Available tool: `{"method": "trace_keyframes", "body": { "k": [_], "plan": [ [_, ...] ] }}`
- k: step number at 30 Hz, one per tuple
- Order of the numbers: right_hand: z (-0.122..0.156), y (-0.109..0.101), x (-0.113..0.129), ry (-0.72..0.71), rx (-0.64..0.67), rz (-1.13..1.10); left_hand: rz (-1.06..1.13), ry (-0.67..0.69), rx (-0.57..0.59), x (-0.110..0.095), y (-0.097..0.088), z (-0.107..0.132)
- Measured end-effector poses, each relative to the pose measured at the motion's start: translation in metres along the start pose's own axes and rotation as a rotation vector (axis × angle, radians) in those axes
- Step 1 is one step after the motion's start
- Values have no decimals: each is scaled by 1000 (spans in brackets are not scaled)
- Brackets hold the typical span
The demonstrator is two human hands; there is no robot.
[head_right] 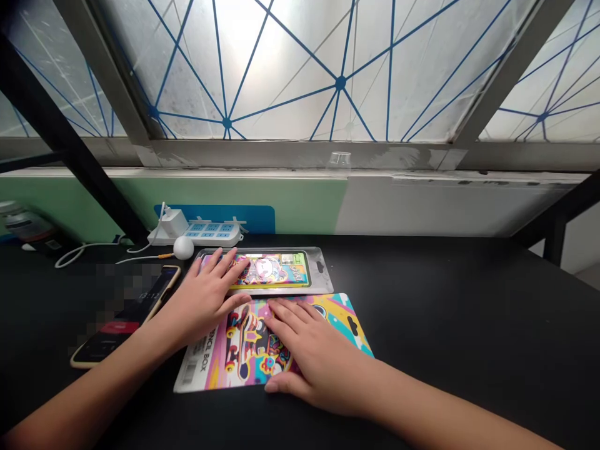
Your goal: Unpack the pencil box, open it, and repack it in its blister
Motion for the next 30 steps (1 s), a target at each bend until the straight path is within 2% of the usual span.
{"method": "trace_keyframes", "body": {
  "k": [5,12,18,22,25,28,30],
  "plan": [
    [5,-7,6,-37,-109,-19,-6,16,2,-2,3,0],
    [3,-9,-2,138,-262,115,24,19,42,0,1,0],
    [7,-4,2,131,-315,76,72,-1,45,2,1,0],
    [19,-22,-1,131,-385,30,132,-12,80,3,0,0],
    [29,-51,-30,251,-371,-26,198,-6,83,1,-3,2],
    [38,-71,-84,435,-187,-151,252,31,79,-3,-7,4],
    [47,-78,-122,525,-88,-191,270,64,93,-7,-9,5]
  ]
}}
Point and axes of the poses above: each hand's wrist, its own z-axis away from the middle knuckle, its own y-axis out of the palm, x = y × z, the point moved 4 cm from there along -z, towards the middle knuckle, and after that the axes turned 2 degrees about x, right-handed, at the moved point
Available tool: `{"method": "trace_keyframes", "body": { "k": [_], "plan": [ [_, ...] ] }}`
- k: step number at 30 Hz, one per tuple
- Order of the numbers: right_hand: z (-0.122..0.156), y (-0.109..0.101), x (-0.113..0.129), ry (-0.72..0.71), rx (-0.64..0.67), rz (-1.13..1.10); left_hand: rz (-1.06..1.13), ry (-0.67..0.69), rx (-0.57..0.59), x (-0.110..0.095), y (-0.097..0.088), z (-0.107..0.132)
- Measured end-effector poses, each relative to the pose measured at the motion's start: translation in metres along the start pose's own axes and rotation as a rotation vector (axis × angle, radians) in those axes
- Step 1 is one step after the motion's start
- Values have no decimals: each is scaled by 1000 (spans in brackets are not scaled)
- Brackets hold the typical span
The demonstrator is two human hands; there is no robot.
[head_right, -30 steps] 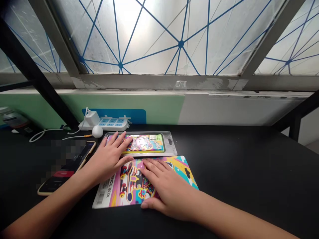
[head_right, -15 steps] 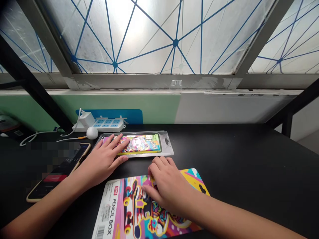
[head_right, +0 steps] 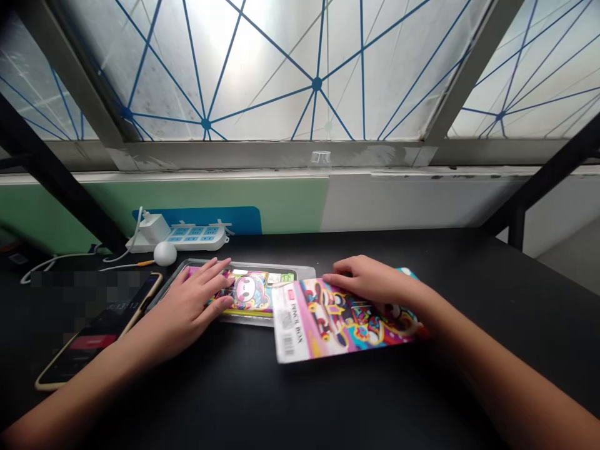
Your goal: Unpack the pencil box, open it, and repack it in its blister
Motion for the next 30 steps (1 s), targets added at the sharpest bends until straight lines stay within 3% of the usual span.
{"method": "trace_keyframes", "body": {
  "k": [2,4,10,14,23,30],
  "plan": [
    [-7,-8,-25,44,24,-32,-3,28,19,-3,0,0],
    [-11,-11,-36,45,-6,-48,-19,36,31,-4,0,-1],
    [-9,3,-4,-38,-191,-75,-46,21,17,-4,4,-2],
    [-6,14,14,-69,-188,-91,-63,18,18,-5,5,-1],
    [-7,-1,-6,13,-123,-144,-56,24,11,-4,4,0],
    [-5,-3,-6,38,-169,-107,-65,22,22,-5,5,1]
  ]
}}
Point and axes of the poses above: each hand's wrist, its own z-axis away from the middle knuckle, its own y-axis out of the palm, x = y × z, the point moved 4 cm from there along -z, towards the middle knuckle, and after that the axes turned 2 degrees about x, right-handed, at the moved point
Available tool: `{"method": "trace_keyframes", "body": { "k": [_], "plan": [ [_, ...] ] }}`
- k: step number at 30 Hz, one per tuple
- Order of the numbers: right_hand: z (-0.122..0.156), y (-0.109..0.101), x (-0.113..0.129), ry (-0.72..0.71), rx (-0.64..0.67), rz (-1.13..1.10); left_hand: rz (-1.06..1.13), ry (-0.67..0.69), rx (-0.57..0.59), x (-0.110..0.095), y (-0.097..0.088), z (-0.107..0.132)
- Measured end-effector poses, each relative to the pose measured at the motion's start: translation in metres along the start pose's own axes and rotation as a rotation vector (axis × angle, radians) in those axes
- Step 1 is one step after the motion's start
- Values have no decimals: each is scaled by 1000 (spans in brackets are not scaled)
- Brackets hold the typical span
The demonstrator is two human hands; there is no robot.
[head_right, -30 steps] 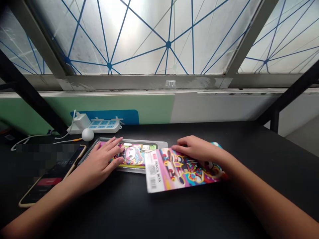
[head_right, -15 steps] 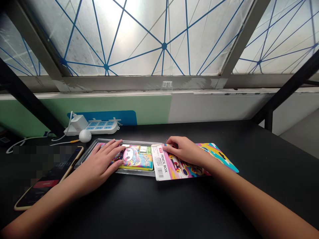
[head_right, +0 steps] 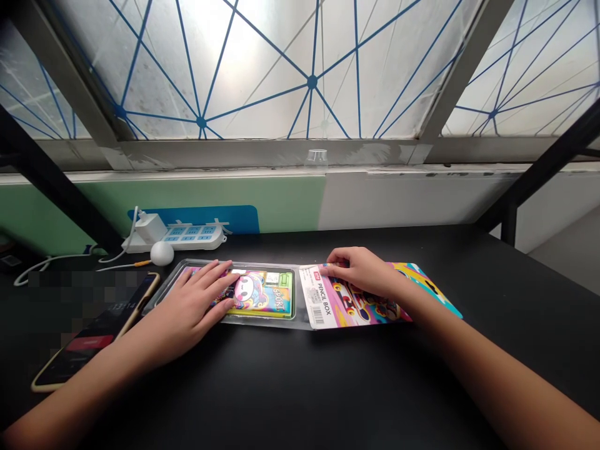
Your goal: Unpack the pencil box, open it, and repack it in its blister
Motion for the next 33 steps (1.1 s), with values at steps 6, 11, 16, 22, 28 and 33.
{"method": "trace_keyframes", "body": {
  "k": [6,11,16,22,28,33],
  "plan": [
    [2,-1,7,-39,-111,77,-25,-16,8,-4,0,1],
    [2,-5,6,-103,-135,113,-12,2,5,-3,-1,1],
    [-1,-9,-1,-110,-122,119,-6,-3,8,-2,-1,1],
    [2,-9,4,-107,-145,120,38,-19,4,-1,0,0],
    [4,11,17,-94,-81,65,178,-23,6,-17,-4,5],
    [3,15,16,-72,-64,46,418,-1,16,-33,-11,16]
  ]
}}
Point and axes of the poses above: each hand's wrist, its own z-axis away from the middle knuckle, its own y-axis out of the palm, x = y × z, the point moved 4 cm from there along -z, towards the middle knuckle, and after that the axes turned 2 degrees about x, right-handed, at the moved point
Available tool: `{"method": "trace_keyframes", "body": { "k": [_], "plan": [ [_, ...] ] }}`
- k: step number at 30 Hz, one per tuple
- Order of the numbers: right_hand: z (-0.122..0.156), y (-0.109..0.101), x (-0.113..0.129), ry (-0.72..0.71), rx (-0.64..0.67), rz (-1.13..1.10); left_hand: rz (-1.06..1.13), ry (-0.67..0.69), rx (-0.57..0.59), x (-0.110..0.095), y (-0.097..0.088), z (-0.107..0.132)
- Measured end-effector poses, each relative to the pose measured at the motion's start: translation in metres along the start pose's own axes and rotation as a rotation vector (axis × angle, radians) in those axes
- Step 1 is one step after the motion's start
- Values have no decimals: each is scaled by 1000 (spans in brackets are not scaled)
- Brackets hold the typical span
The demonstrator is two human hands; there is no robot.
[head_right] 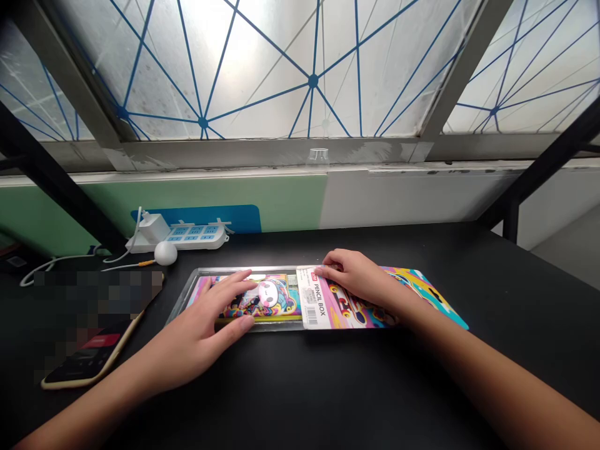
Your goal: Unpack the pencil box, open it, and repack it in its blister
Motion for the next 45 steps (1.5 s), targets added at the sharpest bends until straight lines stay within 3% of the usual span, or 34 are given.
{"method": "trace_keyframes", "body": {
  "k": [4,7,11,16,25,30,40,43,45],
  "plan": [
    [1,0,2,1,-1,14,187,-16,-38,0,-8,1],
    [2,0,4,-15,11,25,305,-31,-198,11,-22,-3],
    [3,-5,2,-62,71,27,300,-110,-410,33,-39,-8],
    [5,-10,-8,-57,200,-23,516,-235,-443,44,-33,-11],
    [4,-12,-6,-63,171,76,919,-179,-540,34,-21,-6],
    [-6,2,30,-101,221,228,1028,-227,-499,35,-10,-8],
    [-58,56,164,-394,215,413,1007,-196,-571,42,-11,-12],
    [-54,58,175,-422,119,398,935,-204,-588,46,-12,-13],
    [-43,50,163,-408,51,366,873,-203,-583,47,-15,-13]
  ]
}}
Point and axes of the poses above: each hand's wrist, its own z-axis away from the middle knuckle, its own y-axis out of the palm, x = y × z, the point moved 4 cm from there along -z, towards the middle knuckle, and after that the axes turned 2 degrees about x, right-handed, at the moved point
